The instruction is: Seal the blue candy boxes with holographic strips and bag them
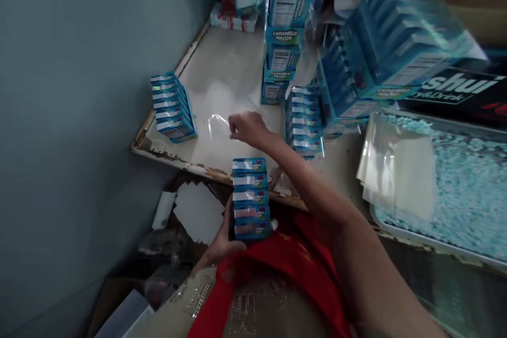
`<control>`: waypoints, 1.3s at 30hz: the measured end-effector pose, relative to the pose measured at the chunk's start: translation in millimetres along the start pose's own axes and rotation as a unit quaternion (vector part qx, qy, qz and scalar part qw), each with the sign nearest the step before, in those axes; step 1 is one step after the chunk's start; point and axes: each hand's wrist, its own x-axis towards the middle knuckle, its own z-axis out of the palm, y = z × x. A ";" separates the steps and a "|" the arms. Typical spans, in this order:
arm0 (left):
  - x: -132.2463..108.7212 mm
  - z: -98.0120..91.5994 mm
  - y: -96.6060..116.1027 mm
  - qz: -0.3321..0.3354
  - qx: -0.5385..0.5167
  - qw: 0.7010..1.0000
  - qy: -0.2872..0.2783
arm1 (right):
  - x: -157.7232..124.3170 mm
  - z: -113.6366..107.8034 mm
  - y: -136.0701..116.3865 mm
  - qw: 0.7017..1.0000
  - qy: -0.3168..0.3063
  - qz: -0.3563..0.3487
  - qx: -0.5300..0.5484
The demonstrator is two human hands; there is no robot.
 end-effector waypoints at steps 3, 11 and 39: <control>-3.3 -10.5 9.6 -0.024 -0.007 0.999 -0.039 | 10.3 33.0 21.6 0.997 -0.069 0.014 0.019; 61.1 -6.6 142.6 0.267 0.561 0.734 0.276 | -6.2 46.7 32.4 0.995 -0.082 0.037 0.051; 125.6 -20.8 131.1 0.343 0.782 0.476 0.210 | -101.7 32.5 42.3 0.995 -0.044 0.072 -0.055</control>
